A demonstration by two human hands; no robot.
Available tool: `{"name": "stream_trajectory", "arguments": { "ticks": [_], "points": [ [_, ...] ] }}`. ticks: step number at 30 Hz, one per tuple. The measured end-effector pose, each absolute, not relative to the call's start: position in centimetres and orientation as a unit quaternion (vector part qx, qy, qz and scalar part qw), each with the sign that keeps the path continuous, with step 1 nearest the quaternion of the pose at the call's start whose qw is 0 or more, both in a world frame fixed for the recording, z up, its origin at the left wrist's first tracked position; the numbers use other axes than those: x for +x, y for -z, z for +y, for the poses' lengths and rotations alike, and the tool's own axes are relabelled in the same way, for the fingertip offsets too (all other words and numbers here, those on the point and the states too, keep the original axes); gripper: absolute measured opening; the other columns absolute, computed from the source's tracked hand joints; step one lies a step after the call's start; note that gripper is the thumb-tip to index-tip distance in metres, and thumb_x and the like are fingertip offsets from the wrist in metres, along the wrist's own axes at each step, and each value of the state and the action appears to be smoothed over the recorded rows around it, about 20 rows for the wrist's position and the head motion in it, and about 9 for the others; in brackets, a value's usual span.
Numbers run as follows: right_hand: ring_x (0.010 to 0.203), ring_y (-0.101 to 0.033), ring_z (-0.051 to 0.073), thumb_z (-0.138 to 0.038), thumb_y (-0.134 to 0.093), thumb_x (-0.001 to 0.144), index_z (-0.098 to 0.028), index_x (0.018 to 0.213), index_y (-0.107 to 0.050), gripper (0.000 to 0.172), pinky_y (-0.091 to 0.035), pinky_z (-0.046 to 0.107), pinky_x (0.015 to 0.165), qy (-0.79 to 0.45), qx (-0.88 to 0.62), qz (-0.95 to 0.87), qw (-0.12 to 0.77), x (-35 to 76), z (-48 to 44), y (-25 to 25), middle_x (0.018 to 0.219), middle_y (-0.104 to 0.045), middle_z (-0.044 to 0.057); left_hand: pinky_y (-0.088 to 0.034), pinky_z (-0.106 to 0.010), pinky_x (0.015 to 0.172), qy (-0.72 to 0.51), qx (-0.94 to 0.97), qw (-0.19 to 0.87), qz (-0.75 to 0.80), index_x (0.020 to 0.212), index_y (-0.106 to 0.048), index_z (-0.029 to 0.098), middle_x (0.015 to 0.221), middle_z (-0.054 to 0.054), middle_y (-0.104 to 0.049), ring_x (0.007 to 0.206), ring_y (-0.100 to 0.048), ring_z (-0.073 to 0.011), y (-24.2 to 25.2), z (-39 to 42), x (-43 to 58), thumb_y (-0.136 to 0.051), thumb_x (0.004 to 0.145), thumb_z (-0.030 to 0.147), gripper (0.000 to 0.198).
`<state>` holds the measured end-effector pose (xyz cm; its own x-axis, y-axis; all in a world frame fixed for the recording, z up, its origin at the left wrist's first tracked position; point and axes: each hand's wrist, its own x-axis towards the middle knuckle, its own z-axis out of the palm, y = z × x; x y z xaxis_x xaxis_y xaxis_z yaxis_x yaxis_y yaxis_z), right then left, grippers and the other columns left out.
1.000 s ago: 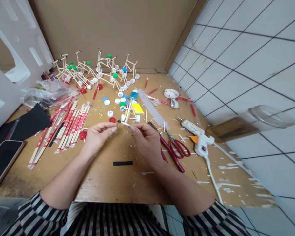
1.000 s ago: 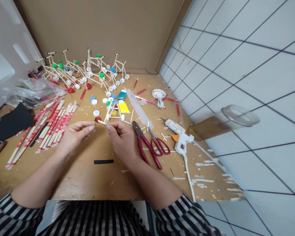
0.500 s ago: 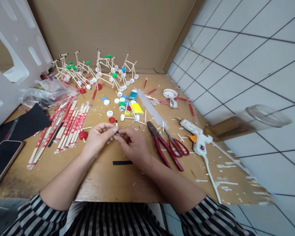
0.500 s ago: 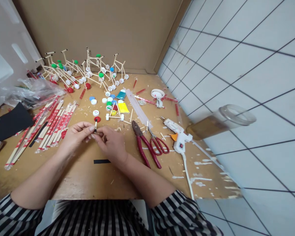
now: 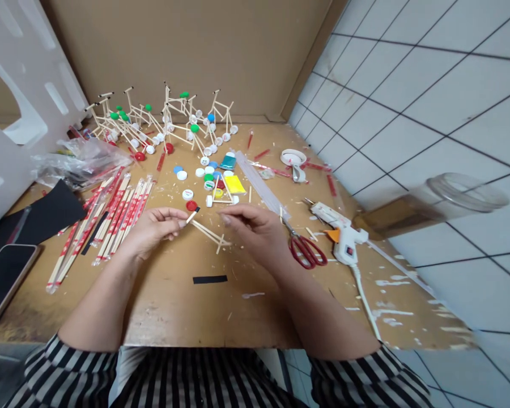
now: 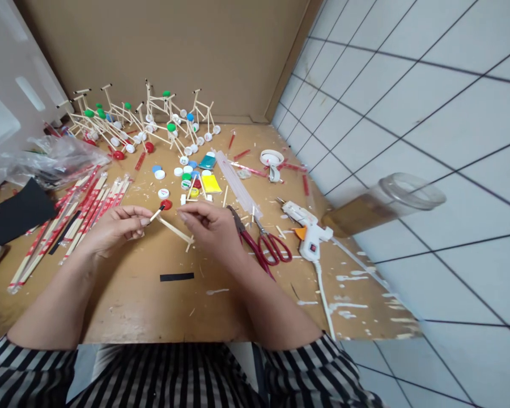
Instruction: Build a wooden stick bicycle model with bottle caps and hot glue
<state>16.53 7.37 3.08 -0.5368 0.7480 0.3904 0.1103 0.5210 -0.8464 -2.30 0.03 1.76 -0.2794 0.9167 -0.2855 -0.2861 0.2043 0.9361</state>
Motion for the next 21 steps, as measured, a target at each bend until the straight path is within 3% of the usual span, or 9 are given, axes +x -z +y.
{"name": "stream_trajectory", "arguments": {
  "ticks": [7,15,21],
  "points": [
    [0.095,-0.061,0.019,-0.025,-0.061,0.082,-0.027,0.094,-0.07,0.015,-0.046,0.038,0.087,-0.365,-0.164,-0.847,0.35,16.2,9.4,-2.0,0.098,-0.069,0.005,-0.032,-0.018,0.043,-0.521,0.3,0.626,0.497,0.066,-0.074,0.014,0.05,0.0,-0.058,0.043,-0.042,-0.0041,-1.3,0.0,-3.1,-0.078,0.05,0.018,0.017],
    [0.09,-0.059,0.02,-0.03,-0.057,0.087,-0.025,0.092,-0.068,0.013,-0.042,0.036,0.082,-0.169,-0.124,-0.929,0.304,14.9,9.4,0.0,0.091,-0.07,0.005,-0.029,-0.016,0.043,-0.515,0.291,0.645,0.484,0.064,-0.074,0.014,0.046,0.001,-0.054,0.044,-0.042,-0.0036,-1.0,0.2,-3.0,-0.078,0.046,0.018,0.019],
    [0.082,-0.056,0.019,-0.026,-0.049,0.092,-0.02,0.087,-0.065,0.017,-0.042,0.033,0.075,-0.115,-0.102,-0.939,0.308,14.7,9.6,0.5,0.082,-0.068,0.006,-0.031,-0.017,0.044,-0.541,0.296,0.624,0.479,0.068,-0.074,0.012,0.049,0.001,-0.057,0.045,-0.043,-0.0039,-0.5,0.5,-2.8,-0.077,0.051,0.017,0.018]
  ]
}}
